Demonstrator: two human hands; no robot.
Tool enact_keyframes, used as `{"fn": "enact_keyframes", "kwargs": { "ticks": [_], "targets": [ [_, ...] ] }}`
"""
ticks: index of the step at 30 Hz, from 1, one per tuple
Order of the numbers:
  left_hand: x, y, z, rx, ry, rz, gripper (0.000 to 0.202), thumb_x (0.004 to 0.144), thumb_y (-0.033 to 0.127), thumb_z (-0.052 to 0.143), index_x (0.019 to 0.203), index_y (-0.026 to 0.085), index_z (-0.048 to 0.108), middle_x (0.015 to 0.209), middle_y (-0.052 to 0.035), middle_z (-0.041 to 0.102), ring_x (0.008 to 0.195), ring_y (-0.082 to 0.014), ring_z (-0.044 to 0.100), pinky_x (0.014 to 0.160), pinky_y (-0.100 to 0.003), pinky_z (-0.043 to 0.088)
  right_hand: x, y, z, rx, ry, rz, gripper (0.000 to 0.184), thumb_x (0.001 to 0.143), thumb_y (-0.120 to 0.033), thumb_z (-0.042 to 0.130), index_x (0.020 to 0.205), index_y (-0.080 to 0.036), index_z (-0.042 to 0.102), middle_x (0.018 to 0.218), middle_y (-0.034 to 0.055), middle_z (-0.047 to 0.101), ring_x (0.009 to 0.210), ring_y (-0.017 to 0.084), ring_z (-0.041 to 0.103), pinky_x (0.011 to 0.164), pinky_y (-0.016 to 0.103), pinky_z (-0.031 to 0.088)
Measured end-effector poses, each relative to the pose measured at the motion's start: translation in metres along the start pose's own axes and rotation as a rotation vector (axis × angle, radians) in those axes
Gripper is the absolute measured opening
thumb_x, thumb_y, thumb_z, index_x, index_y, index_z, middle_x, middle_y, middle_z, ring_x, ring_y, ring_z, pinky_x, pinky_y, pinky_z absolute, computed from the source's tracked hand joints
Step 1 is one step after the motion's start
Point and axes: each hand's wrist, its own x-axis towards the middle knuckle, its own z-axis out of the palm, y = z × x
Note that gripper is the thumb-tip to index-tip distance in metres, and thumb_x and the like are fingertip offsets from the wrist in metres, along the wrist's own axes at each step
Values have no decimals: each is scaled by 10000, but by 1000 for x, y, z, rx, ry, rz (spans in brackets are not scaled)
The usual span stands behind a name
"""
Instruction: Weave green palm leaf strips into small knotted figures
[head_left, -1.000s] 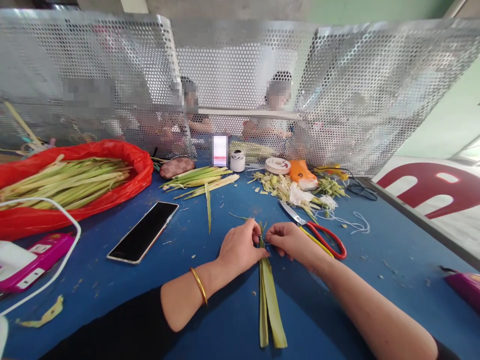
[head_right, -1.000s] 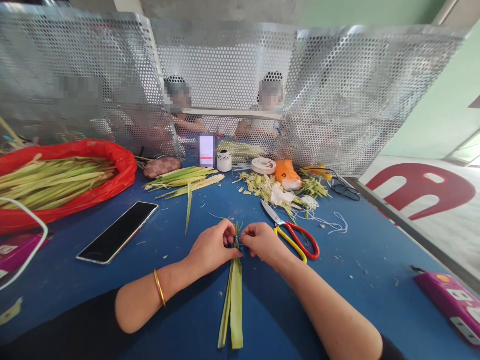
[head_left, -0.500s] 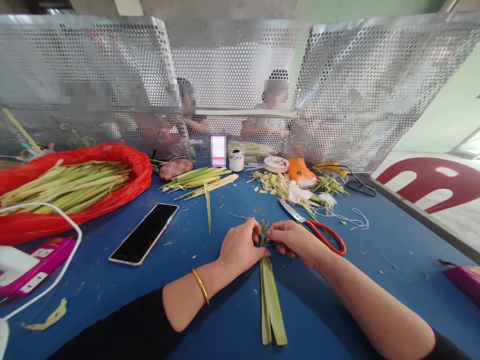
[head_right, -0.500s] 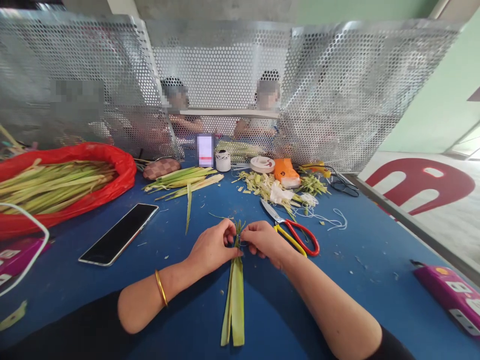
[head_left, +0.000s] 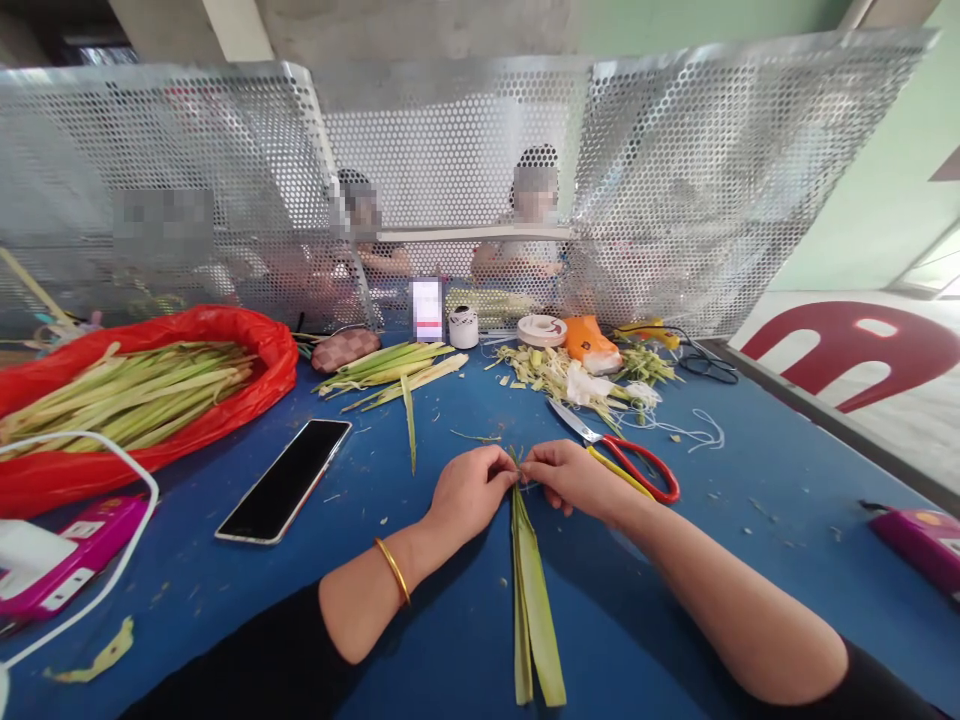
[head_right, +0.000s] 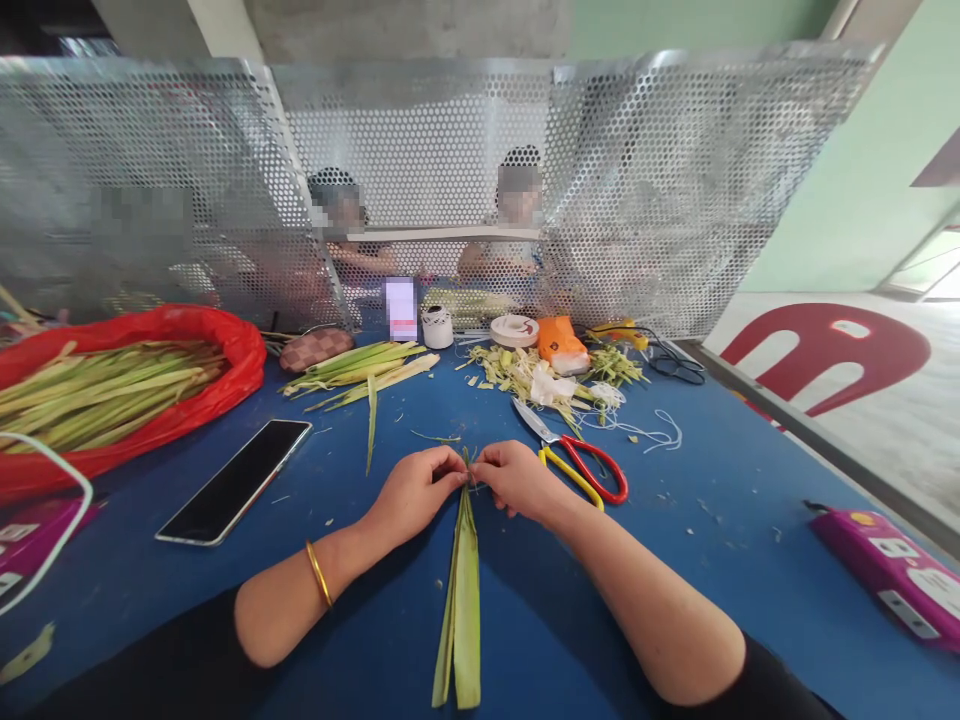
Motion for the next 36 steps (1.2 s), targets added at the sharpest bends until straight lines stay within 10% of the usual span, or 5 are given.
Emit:
{"fn": "enact_keyframes", "kwargs": {
  "ticks": [9, 24, 36],
  "targets": [
    [6, -3, -6, 21, 14, -32, 116, 795, 277, 563, 726, 203, 621, 694, 16, 641, 652, -146, 542, 597, -254, 341, 3, 5, 4, -351, 248, -360, 87, 698, -151, 624, 765, -205, 612, 538, -77, 405, 534, 106, 391, 518, 226, 265],
    [2, 11, -7, -85, 113, 88, 65, 759, 194, 627, 695, 183, 636, 704, 13, 615, 592, -102, 505, 570, -217, 372, 3, 7, 8, -479, 199, -340, 79, 742, -253, 605, 693, -197, 630, 561, -40, 503, 553, 117, 432, 530, 229, 254],
    [6, 6, -3, -528, -78, -221, 94, 792, 234, 596, 752, 150, 582, 573, 32, 574, 466, -89, 537, 437, -196, 444, -6, 1, -7, -497, 62, -339, 99, 744, -255, 636, 704, -200, 565, 608, -35, 534, 559, 113, 444, 518, 230, 268]
  ]
}}
